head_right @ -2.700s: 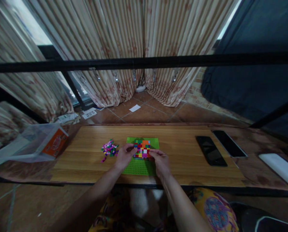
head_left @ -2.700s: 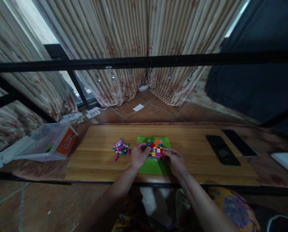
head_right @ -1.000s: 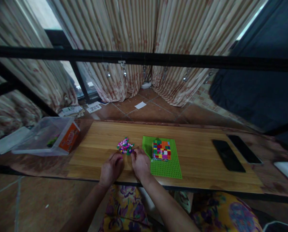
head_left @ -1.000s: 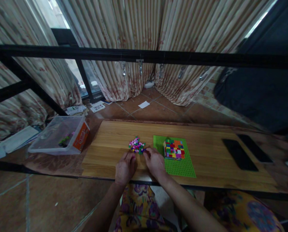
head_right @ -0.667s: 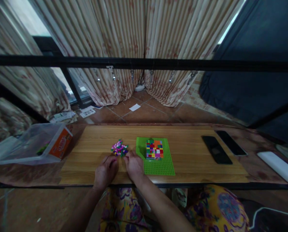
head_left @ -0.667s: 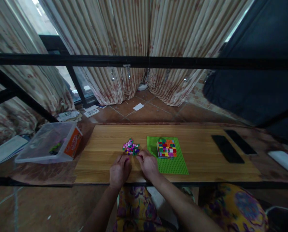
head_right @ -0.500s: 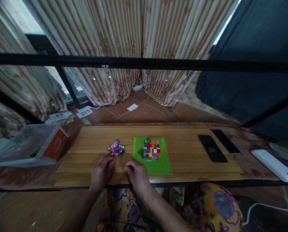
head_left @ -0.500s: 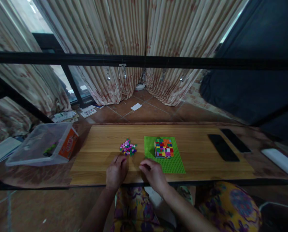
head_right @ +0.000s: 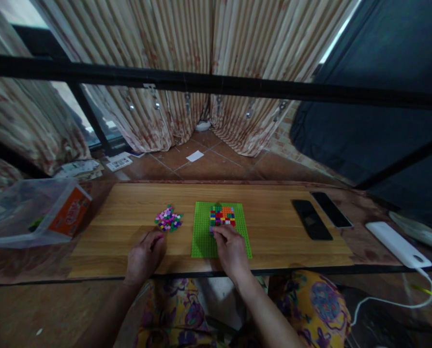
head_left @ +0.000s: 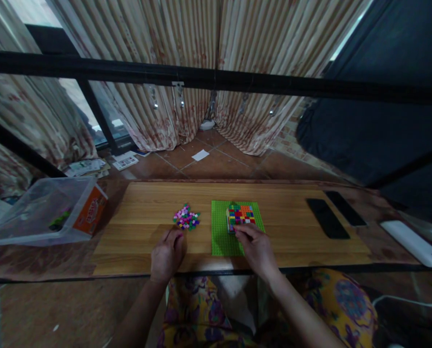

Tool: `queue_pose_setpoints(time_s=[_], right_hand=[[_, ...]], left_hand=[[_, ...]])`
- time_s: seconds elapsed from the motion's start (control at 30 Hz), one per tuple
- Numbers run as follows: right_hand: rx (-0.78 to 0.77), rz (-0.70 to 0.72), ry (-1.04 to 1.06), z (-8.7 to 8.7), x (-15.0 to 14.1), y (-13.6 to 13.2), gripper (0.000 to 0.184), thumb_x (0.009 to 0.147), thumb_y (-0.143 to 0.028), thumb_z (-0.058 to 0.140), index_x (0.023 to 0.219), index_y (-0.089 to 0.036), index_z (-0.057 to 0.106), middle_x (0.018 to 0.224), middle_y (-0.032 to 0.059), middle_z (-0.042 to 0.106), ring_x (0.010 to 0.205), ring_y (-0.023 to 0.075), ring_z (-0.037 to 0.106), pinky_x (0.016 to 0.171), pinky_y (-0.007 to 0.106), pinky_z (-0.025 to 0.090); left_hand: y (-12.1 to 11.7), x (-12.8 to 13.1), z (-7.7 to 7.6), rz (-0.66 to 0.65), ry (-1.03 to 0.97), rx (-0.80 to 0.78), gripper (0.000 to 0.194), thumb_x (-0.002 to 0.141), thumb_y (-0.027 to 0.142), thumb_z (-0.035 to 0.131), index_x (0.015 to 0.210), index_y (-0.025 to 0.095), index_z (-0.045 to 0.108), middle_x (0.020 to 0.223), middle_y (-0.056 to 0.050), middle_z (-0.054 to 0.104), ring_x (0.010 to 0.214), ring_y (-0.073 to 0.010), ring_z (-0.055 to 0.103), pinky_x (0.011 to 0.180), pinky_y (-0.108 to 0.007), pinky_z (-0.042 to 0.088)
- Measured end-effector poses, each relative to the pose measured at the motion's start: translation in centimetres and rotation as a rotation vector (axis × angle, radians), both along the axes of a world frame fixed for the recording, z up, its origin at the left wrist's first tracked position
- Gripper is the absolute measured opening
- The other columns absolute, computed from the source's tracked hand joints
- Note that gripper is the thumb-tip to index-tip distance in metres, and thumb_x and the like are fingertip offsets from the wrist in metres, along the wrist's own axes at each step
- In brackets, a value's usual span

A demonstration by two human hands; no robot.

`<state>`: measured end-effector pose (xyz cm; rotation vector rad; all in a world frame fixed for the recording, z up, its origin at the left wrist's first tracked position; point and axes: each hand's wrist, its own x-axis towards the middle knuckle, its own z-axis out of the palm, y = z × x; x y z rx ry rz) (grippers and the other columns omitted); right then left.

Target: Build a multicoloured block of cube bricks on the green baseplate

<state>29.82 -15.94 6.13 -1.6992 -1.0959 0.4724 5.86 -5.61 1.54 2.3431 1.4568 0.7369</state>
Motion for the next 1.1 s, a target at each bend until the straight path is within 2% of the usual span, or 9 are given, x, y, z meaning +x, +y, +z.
queue_pose_setpoints(time_s=[0.07,0.27,0.57,1.1], right_hand=[[-0.017,-0.026,-0.075,0.0,0.2,0.6,0.021,0.084,-0.035,0.058,0.087,-0.022,0.074,0.092,0.0071,0.073,0.085,0.0213,0.067,0.080,0.036,0.053],[-0.077,-0.092,-0.193,-0.2,0.3,1.7,0.023,0.082,-0.038,0.058,0.079,-0.021,0.073,0.085,0.0061,0.074,0.075,0.0210,0.067,0.071,0.033,0.050],[-0.079,-0.039,-0.368,0.0,0.0,1.7,0.026,0.089,-0.033,0.050,0.080,-0.021,0.071,0.084,0.0058,0.072,0.077,0.0203,0.065,0.072,0.031,0.047],[-0.033,-0.007,-0.443,-1.3,-0.2,2.0,0.033,0.094,-0.029,0.043,0.078,-0.021,0.071,0.082,0.0054,0.069,0.076,0.0185,0.063,0.073,0.030,0.049]], left_hand=[[0.0,0.0,0.0,0.000,-0.006,-0.009,0.018,0.092,0.031,0.046,0.095,0.023,0.062,0.094,-0.003,0.066,0.083,-0.0149,0.063,0.073,-0.024,0.046],[0.0,0.0,-0.2,0.002,-0.004,-0.018,0.019,0.093,0.031,0.045,0.096,0.023,0.062,0.096,-0.003,0.066,0.085,-0.0154,0.063,0.074,-0.024,0.046],[-0.1,0.0,-0.2,0.005,-0.006,-0.022,0.018,0.093,0.031,0.046,0.097,0.023,0.061,0.096,-0.003,0.066,0.086,-0.0152,0.063,0.075,-0.024,0.047],[-0.1,0.0,0.0,0.006,-0.042,-0.048,0.019,0.092,0.032,0.045,0.095,0.024,0.062,0.095,-0.003,0.066,0.086,-0.0161,0.064,0.076,-0.026,0.047]])
